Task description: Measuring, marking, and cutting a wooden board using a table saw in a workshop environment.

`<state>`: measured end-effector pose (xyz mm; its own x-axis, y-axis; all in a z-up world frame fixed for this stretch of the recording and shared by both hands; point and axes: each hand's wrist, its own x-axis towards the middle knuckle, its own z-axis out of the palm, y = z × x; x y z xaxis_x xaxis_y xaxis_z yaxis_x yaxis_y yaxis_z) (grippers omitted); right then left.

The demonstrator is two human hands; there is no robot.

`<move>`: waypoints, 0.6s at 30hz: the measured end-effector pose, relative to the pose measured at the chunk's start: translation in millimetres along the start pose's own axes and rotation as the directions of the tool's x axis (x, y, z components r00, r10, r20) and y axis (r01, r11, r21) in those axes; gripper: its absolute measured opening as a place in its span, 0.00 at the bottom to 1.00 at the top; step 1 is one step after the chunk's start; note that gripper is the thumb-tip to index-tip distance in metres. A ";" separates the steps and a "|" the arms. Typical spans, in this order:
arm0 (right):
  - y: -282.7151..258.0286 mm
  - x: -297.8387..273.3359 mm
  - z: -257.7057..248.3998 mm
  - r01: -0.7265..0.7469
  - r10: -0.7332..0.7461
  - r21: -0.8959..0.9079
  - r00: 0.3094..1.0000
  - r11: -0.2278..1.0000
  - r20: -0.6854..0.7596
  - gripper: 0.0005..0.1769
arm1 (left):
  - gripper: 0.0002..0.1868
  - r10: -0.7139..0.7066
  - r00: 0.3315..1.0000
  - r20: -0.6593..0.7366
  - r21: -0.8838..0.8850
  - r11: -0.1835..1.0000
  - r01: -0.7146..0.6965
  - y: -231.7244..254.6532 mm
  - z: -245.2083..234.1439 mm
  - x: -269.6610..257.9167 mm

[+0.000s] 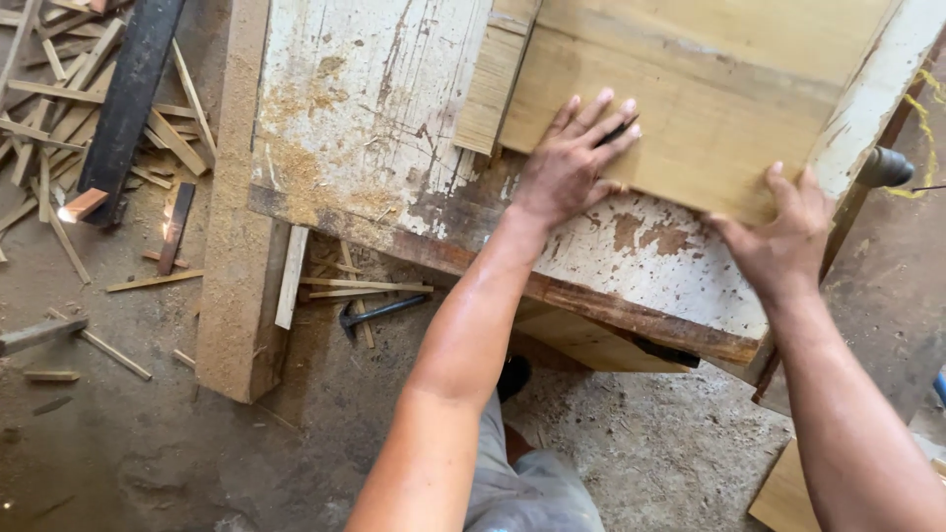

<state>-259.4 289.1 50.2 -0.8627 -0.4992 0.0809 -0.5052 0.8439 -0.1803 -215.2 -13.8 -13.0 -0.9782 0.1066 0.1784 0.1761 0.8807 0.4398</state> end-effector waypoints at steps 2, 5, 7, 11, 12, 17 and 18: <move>12.6 13.9 -2.6 -0.036 0.037 -0.010 0.999 0.999 0.027 0.45 | 0.43 0.032 0.999 -0.008 0.000 0.999 -0.032 -0.7 4.0 24.6; 28.7 28.1 -15.9 -0.052 0.052 0.021 0.999 0.998 0.003 0.45 | 0.43 -0.002 1.000 0.005 -0.019 1.000 0.002 13.7 -6.5 53.0; 29.1 19.2 -30.0 -0.044 0.041 0.034 0.996 0.998 0.080 0.46 | 0.40 0.034 0.999 0.042 -0.053 0.998 -0.031 29.2 -4.3 46.7; 16.7 -38.3 -36.4 -0.046 0.047 -0.027 0.997 0.999 0.062 0.47 | 0.37 0.113 0.993 0.022 -0.014 0.993 -0.113 54.2 -6.2 5.4; 15.3 -64.9 -36.7 -0.058 0.058 -0.026 0.998 0.998 0.025 0.47 | 0.39 0.116 0.991 0.071 -0.057 0.992 -0.112 63.5 -12.5 -10.7; 16.8 -175.6 -2.9 -0.313 0.340 0.282 0.939 0.907 -0.053 0.26 | 0.43 0.141 0.969 0.202 -0.048 0.990 -0.134 108.4 -13.8 -91.2; 14.0 -189.5 2.2 -0.481 0.563 0.486 0.826 0.729 -0.026 0.28 | 0.43 0.146 0.969 0.197 -0.080 0.988 -0.133 119.1 -13.9 -110.2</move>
<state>-103.0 395.1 30.2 -0.9977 0.0674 -0.0091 0.0573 0.7602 -0.6471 -84.9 73.0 32.0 -0.9443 0.3229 0.0636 0.3125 0.8191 0.4810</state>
